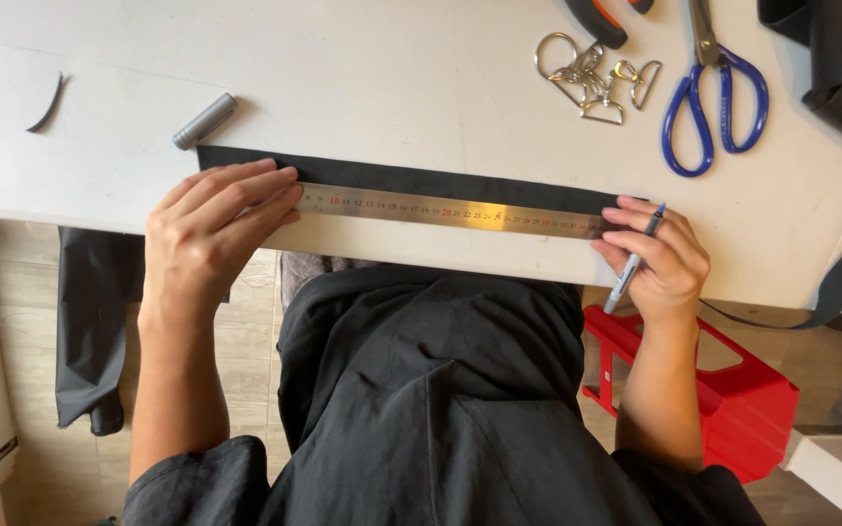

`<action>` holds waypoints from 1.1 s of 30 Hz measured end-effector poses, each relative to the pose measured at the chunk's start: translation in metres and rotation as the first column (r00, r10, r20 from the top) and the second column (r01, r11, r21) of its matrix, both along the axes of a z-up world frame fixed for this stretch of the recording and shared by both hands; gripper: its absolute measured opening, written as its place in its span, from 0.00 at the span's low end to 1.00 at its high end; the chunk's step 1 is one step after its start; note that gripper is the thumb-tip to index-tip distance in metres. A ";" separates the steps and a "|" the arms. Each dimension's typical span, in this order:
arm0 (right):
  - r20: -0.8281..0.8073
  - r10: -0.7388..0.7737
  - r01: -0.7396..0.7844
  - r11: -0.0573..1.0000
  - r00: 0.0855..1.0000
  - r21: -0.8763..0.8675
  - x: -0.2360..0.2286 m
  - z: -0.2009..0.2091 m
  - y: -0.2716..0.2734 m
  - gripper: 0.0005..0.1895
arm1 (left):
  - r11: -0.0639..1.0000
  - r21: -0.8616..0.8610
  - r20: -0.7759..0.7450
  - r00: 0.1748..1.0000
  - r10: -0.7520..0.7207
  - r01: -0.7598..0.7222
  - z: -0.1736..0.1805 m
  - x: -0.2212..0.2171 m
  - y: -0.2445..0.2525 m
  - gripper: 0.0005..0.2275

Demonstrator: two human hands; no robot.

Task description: Measuring and marking a leather strap using a ruler and a pen

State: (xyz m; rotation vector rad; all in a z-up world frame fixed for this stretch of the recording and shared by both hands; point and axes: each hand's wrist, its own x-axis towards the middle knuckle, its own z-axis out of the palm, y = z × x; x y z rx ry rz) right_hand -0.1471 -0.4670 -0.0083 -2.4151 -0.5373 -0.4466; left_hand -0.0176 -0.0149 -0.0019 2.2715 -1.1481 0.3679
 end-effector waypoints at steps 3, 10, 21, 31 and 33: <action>-0.022 -0.005 0.006 1.000 1.000 0.029 -0.001 0.002 0.003 0.06 | 0.997 0.013 0.079 0.994 0.070 -0.071 -0.007 0.001 0.016 0.05; -0.043 -0.001 0.003 0.998 0.999 0.066 -0.002 0.000 0.005 0.07 | 0.979 0.042 0.298 0.938 0.178 -0.199 -0.026 -0.007 0.048 0.07; -0.047 -0.066 0.066 0.998 0.997 0.001 -0.014 -0.007 0.004 0.04 | 0.986 0.025 0.116 0.980 0.158 -0.162 -0.007 -0.004 0.048 0.06; -0.081 -0.086 0.085 0.996 0.993 -0.022 -0.018 -0.006 0.004 0.05 | 0.991 -0.019 0.061 0.989 0.132 -0.131 -0.007 -0.003 0.051 0.06; -0.085 -0.083 0.081 0.996 0.993 -0.031 -0.018 -0.006 0.003 0.06 | 0.994 -0.025 0.029 0.993 0.110 -0.110 -0.008 -0.003 0.053 0.07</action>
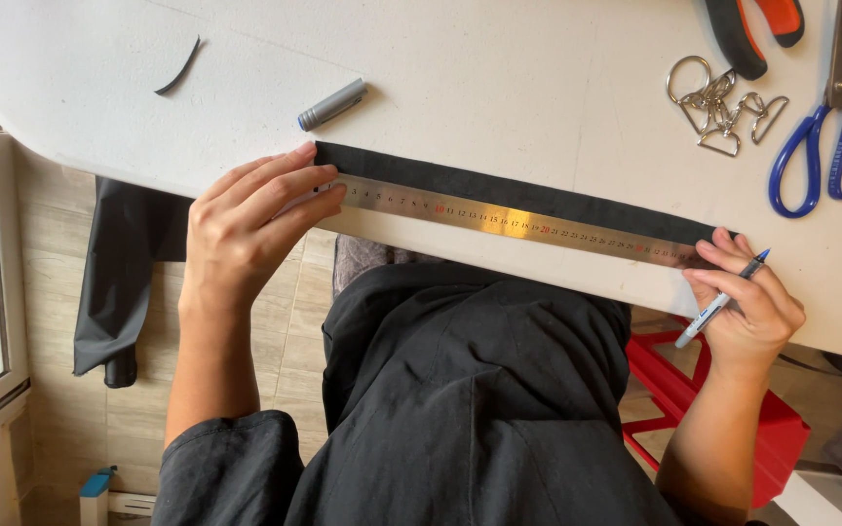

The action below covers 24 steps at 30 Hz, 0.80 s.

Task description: Measuring and marking a leather strap using a ruler and a pen

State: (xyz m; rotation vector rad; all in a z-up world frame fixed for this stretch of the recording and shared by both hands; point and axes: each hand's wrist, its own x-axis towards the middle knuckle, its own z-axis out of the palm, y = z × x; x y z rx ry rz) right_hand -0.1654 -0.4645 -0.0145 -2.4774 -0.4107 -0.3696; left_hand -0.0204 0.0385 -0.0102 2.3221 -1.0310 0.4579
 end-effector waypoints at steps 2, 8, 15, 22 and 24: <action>0.001 0.004 -0.004 1.000 1.000 -0.008 0.001 0.001 0.001 0.06 | 1.000 -0.011 -0.033 0.999 -0.015 0.015 0.001 0.000 0.002 0.07; -0.008 -0.002 0.002 1.000 1.000 -0.021 -0.002 0.005 0.002 0.07 | 0.997 -0.034 -0.081 0.994 -0.073 0.070 0.005 0.001 0.000 0.06; -0.010 -0.043 0.042 0.998 0.999 -0.046 -0.020 0.006 -0.014 0.09 | 0.992 -0.034 -0.055 0.991 -0.122 0.120 0.003 0.002 -0.019 0.07; 0.008 -0.074 0.074 0.997 0.997 -0.002 -0.019 0.007 -0.012 0.07 | 0.990 -0.033 -0.048 0.990 -0.136 0.134 0.008 0.006 -0.030 0.07; 0.027 -0.049 0.048 0.998 0.998 0.036 -0.017 0.007 -0.012 0.08 | 0.994 -0.016 -0.094 0.989 -0.112 0.111 0.012 0.005 -0.032 0.06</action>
